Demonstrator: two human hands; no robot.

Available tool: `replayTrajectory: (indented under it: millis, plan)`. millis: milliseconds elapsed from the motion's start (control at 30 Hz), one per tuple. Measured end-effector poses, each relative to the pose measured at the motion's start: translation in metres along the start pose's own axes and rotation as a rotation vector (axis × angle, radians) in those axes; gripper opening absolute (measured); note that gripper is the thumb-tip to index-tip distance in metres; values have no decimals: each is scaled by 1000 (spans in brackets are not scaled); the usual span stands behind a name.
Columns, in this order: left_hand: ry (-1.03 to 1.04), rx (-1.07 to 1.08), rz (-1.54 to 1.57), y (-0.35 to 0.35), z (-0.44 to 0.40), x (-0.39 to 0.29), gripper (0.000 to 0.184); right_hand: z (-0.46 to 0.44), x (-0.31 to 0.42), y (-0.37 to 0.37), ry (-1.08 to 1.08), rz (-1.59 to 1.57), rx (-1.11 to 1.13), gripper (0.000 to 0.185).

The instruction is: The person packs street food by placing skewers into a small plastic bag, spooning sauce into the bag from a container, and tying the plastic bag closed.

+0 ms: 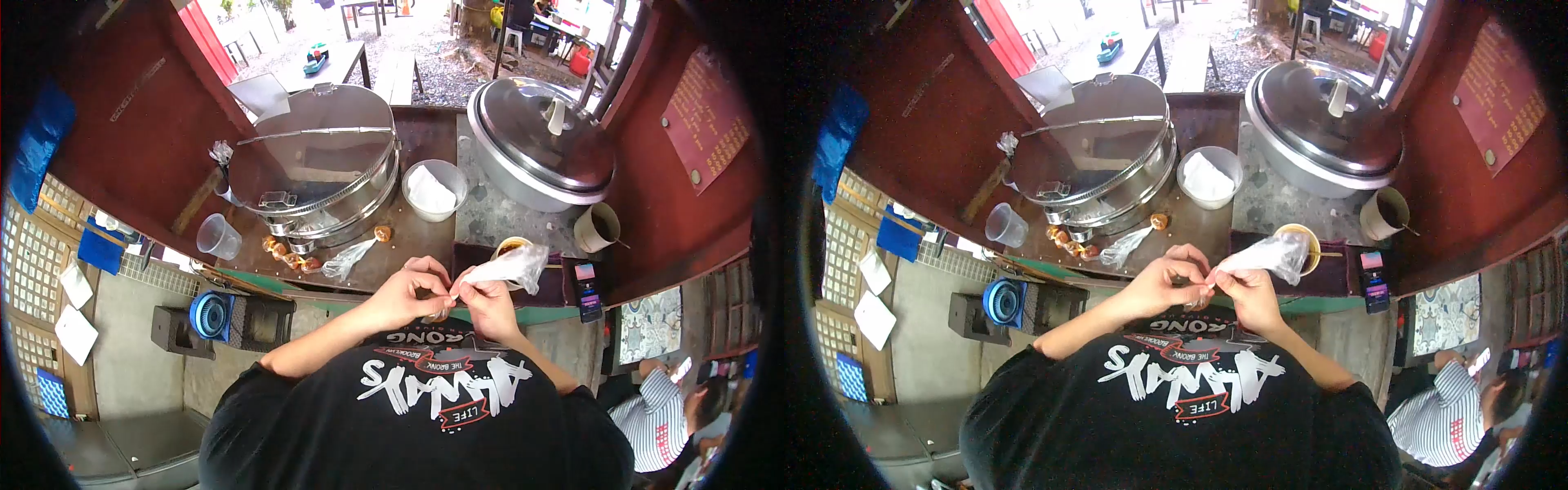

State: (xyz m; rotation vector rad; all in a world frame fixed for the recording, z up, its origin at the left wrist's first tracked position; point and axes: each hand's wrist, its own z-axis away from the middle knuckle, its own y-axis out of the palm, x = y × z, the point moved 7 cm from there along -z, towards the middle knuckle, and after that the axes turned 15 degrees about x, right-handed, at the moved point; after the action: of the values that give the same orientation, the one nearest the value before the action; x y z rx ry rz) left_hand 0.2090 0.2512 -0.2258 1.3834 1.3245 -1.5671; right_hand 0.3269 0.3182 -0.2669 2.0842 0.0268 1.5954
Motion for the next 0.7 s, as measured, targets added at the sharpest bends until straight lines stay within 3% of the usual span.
replayTrajectory:
  millis: [200,400,467,533,567,600,667,700]
  plan:
    - [52,-19,-129,4,3,-8,13,4,-5,-8,-22,-150,-74,10]
    - [-36,-97,-300,-2,6,12,11,-5,-19,-14,93,91,-70,19]
    - [-164,-173,-496,-3,11,15,11,-18,-8,-14,226,560,64,20]
    - [-242,-231,-478,-6,9,41,10,-27,-10,-17,183,767,37,17]
    - [-187,-297,-494,-10,8,58,10,-24,-16,-20,336,727,-51,13]
    - [-136,-363,-511,-12,9,76,10,-33,-11,-18,61,1067,93,22]
    - [-194,-444,-159,-22,8,111,8,-32,-12,-17,-50,957,-9,30]
    - [-238,-542,-155,-29,11,140,7,-32,-16,-21,233,846,-71,31]
